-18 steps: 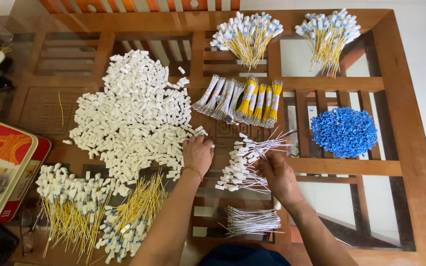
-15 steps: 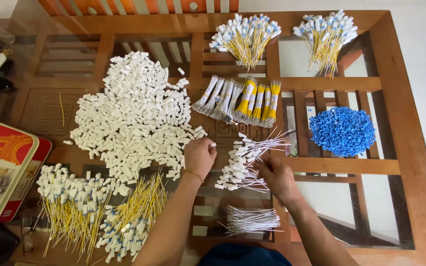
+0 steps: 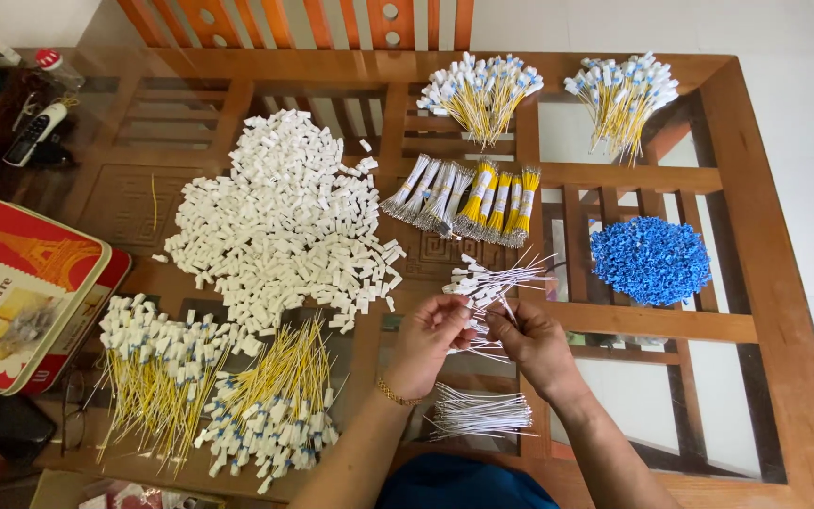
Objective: The worker is manually assembling wire components by attaching white plastic connectors to wire bundles on an assembly table.
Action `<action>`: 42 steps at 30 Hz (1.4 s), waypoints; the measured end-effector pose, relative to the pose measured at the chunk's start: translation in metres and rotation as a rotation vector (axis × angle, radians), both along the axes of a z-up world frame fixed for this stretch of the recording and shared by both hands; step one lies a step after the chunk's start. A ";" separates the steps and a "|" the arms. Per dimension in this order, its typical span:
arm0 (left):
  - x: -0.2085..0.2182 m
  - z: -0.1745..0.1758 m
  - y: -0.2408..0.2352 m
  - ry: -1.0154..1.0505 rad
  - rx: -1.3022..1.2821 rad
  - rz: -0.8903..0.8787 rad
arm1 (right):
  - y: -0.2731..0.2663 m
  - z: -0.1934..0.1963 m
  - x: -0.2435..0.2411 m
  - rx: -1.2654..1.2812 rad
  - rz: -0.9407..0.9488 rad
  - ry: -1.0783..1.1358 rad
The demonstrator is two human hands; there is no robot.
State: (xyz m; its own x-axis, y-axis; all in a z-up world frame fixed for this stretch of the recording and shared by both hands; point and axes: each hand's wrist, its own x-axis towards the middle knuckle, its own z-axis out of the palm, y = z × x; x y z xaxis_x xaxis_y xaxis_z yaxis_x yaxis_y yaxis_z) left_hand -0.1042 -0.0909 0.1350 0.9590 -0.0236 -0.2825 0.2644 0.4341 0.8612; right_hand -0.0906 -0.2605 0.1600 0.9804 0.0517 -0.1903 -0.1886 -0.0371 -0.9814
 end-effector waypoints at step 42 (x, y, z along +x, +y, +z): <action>-0.008 0.028 0.003 0.252 -0.410 0.133 | 0.003 0.045 -0.023 -0.567 0.058 -0.255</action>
State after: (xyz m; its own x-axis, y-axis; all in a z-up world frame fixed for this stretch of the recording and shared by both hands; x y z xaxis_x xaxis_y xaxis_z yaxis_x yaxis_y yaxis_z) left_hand -0.1124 -0.0880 0.1630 0.8643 -0.0638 -0.4989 0.3619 0.7678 0.5288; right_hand -0.1135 -0.2571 0.2051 0.9972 0.0662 0.0358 0.0672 -0.5688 -0.8197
